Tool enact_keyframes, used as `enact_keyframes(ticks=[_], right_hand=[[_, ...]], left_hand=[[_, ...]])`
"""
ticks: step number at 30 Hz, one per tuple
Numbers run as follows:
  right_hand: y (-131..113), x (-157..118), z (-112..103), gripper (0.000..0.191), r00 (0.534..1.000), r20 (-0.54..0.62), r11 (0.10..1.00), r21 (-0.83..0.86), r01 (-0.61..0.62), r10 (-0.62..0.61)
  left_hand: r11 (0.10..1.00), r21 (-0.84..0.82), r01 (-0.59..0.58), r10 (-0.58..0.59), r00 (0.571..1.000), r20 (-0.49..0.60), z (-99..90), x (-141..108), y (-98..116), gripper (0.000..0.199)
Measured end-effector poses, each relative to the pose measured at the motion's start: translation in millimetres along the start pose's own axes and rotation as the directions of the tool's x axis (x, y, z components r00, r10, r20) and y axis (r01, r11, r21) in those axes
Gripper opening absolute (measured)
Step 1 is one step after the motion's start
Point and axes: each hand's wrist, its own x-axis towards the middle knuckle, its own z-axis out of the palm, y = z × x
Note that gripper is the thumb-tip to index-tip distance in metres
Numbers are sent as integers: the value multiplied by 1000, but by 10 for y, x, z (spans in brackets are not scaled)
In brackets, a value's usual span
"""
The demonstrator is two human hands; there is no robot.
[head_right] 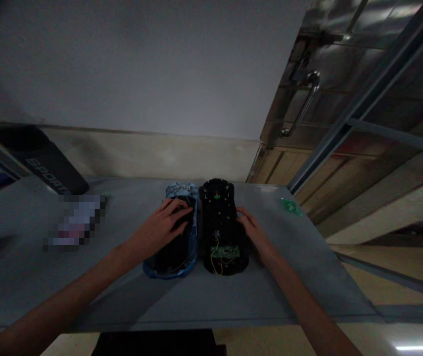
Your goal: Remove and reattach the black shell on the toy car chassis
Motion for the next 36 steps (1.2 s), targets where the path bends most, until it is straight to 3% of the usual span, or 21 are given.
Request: enact_keyframes(ticks=[3,7,19,25,36], right_hand=[[-6,10,8,42,1000,-28,1000,0,-9,9],[-70,-30,33,39,1000,-16,1000,-5,-11,11],[-18,19,24,37,1000,-8,1000,11,-15,16],[-43,-16,14,33,1000,13,1000,7,8,-9],[-34,-5,13,46,998,-4,998,-8,-55,55]], left_hand=[[961,270,-55,38,997,67,22,-30,-48,38],[920,382,-92,65,994,84,24,-51,-64,35],[938,342,-58,42,998,53,6,-17,-28,25],[957,290,9,-32,997,74,3,121,-45,14],[981,170,99,-126,979,159,-131,308,-15,5]])
